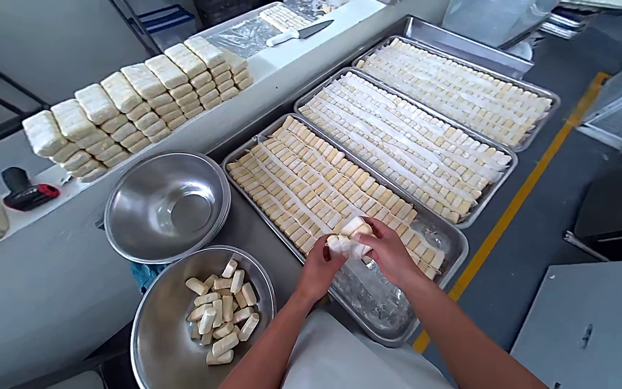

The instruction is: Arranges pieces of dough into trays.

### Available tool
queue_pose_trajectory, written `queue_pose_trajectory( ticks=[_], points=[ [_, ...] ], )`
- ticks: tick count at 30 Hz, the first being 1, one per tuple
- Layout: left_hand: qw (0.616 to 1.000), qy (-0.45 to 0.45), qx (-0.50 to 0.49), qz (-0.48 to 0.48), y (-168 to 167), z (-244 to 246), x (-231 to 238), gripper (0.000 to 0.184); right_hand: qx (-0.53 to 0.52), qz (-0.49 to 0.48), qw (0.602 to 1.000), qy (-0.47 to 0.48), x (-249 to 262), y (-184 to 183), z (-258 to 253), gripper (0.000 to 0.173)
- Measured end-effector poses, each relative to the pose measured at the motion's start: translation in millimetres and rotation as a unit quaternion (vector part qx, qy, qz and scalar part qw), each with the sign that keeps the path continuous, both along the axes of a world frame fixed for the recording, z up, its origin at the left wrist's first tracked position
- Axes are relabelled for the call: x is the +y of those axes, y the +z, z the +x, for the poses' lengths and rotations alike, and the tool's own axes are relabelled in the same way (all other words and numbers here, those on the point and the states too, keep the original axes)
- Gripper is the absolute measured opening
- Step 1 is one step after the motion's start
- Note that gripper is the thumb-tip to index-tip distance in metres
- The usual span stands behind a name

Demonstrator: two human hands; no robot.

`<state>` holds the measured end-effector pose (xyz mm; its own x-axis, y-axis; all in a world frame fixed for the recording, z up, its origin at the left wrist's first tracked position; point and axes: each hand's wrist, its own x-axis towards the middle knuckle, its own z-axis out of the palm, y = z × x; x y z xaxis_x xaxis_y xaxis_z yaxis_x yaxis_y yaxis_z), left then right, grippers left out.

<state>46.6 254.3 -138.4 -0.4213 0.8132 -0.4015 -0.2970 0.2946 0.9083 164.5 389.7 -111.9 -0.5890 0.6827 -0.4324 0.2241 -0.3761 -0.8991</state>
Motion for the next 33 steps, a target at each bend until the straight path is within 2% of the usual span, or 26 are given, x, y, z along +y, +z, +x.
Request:
queue_pose_trajectory(
  ticks=[3, 5, 8, 11, 13, 16, 18, 20, 23, 28, 29, 33],
  points=[
    [0.999, 0.010, 0.040, -0.009, 2, -3, -8, 0.041, -0.020, 0.035, 0.999, 0.026, 2, -10, 5, 0.048],
    [0.997, 0.025, 0.077, -0.019, 14, -7, -28, 0.038, -0.005, 0.009, 0.998, 0.061, -11, -8, -3, 0.050],
    [0.992, 0.083, 0.099, 0.005, 32, -21, -79, 0.037, 0.036, -0.043, 0.986, 0.157, -47, 5, -31, 0.058],
    [0.983, 0.137, 0.121, 0.018, 45, -42, -148, 0.037, 0.069, -0.026, 0.956, 0.283, -89, 12, -68, 0.065],
    [0.971, 0.183, 0.153, -0.014, 48, -50, -192, 0.035, 0.067, 0.019, 0.933, 0.354, -118, 10, -90, 0.061],
    [0.929, 0.259, 0.229, -0.133, 36, -55, -241, 0.039, 0.045, 0.084, 0.899, 0.428, -164, 2, -114, 0.053],
    [0.902, 0.300, 0.246, -0.192, 28, -56, -266, 0.047, 0.025, 0.121, 0.885, 0.449, -190, -7, -121, 0.054],
    [0.898, 0.315, 0.233, -0.201, 23, -54, -286, 0.050, 0.016, 0.128, 0.889, 0.438, -204, -18, -125, 0.058],
    [0.918, 0.311, 0.188, -0.159, 14, -42, -303, 0.045, -0.014, 0.167, 0.874, 0.456, -208, -28, -128, 0.063],
    [0.951, 0.255, 0.167, -0.041, 1, -35, -311, 0.037, -0.031, 0.262, 0.757, 0.598, -221, -14, -133, 0.062],
    [0.954, 0.249, 0.166, -0.024, 0, -35, -310, 0.036, -0.026, 0.260, 0.748, 0.610, -228, -13, -132, 0.057],
    [0.946, 0.259, 0.192, -0.038, -2, -39, -298, 0.035, -0.038, 0.271, 0.784, 0.557, -248, -22, -127, 0.040]
  ],
)
